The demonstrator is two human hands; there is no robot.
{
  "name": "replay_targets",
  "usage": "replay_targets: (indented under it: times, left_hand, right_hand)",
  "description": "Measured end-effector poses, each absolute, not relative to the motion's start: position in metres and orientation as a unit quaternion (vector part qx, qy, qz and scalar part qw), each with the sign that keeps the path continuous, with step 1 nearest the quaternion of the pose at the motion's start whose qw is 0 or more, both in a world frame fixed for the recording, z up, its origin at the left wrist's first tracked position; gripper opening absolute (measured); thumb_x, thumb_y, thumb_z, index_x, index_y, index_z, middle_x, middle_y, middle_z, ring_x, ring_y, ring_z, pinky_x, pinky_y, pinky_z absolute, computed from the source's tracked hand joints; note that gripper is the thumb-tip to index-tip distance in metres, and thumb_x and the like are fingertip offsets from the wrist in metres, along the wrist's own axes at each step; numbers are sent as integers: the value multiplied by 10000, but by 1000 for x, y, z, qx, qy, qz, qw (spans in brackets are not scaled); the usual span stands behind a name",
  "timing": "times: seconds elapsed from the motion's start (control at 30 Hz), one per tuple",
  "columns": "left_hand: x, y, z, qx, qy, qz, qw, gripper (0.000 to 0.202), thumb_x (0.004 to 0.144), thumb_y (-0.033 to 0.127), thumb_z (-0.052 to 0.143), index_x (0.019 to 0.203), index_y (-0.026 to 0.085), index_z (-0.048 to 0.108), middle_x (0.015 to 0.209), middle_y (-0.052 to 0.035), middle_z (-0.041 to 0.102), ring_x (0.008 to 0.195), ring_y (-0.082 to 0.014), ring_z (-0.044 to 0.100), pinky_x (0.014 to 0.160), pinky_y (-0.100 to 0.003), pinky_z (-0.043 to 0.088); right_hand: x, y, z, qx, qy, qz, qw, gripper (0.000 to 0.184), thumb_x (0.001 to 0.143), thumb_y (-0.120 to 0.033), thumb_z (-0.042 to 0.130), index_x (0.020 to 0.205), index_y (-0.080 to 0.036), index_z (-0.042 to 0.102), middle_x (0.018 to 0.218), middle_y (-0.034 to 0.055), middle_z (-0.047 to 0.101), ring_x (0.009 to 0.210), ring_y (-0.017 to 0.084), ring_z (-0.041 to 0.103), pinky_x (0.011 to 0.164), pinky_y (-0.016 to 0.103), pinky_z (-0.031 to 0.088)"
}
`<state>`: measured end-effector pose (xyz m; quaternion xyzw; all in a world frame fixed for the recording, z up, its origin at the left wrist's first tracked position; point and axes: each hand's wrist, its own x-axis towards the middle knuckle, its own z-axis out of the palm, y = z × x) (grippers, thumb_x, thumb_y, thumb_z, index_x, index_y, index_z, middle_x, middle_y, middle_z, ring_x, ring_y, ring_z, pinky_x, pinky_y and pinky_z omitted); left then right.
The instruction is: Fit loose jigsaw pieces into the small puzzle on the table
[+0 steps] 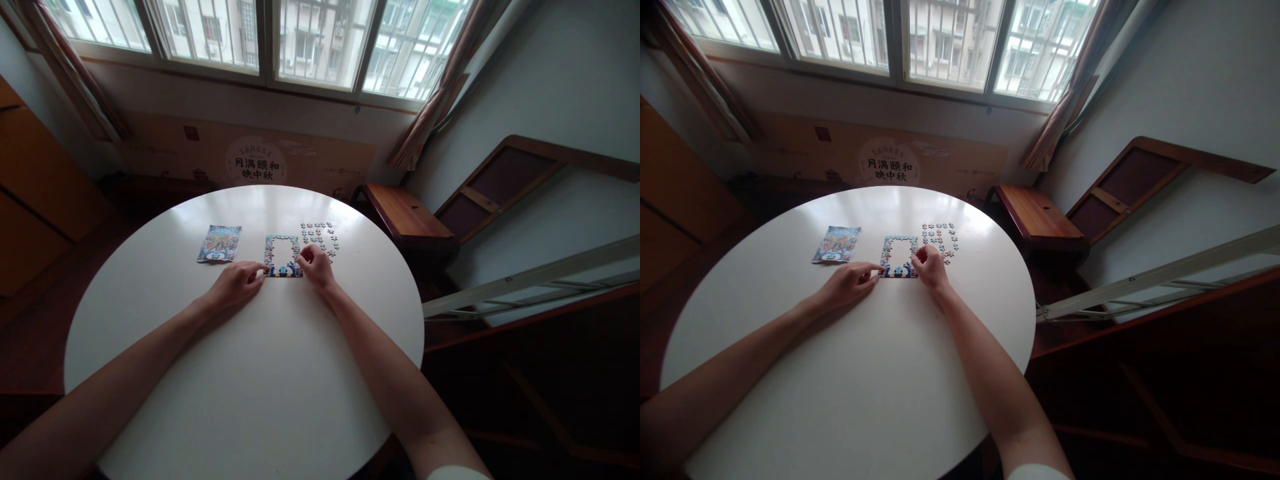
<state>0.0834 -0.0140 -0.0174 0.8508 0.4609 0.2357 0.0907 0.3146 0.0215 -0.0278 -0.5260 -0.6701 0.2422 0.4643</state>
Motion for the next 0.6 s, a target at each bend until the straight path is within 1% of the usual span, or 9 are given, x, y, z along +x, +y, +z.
replay_targets:
  times: [0.17, 0.4, 0.6]
  left_hand:
    - [83, -14, -17, 851, 461, 236, 91, 301, 855, 274, 490, 1075, 196, 681, 673, 1, 582, 613, -118, 504, 606, -215, 354]
    - [83, -14, -18, 850, 461, 237, 91, 292, 851, 273, 497, 1064, 195, 682, 665, 5, 577, 609, -117, 502, 601, -215, 352]
    - [83, -13, -19, 850, 460, 239, 89, 291, 850, 272, 502, 1065, 193, 681, 671, 2, 580, 608, -115, 501, 601, -213, 355]
  right_hand:
    - [315, 22, -29, -520, -672, 249, 465, 57, 711, -240, 546, 697, -188, 528, 684, -2, 559, 624, 126, 502, 619, 268, 422]
    - [315, 23, -28, -512, -676, 251, 467, 111, 738, -283, 557, 694, -189, 516, 681, -3, 552, 607, 120, 498, 612, 266, 419]
    - [315, 23, -30, -521, -683, 236, 455, 104, 732, -266, 552, 671, -190, 515, 676, -3, 543, 613, 123, 483, 601, 265, 398]
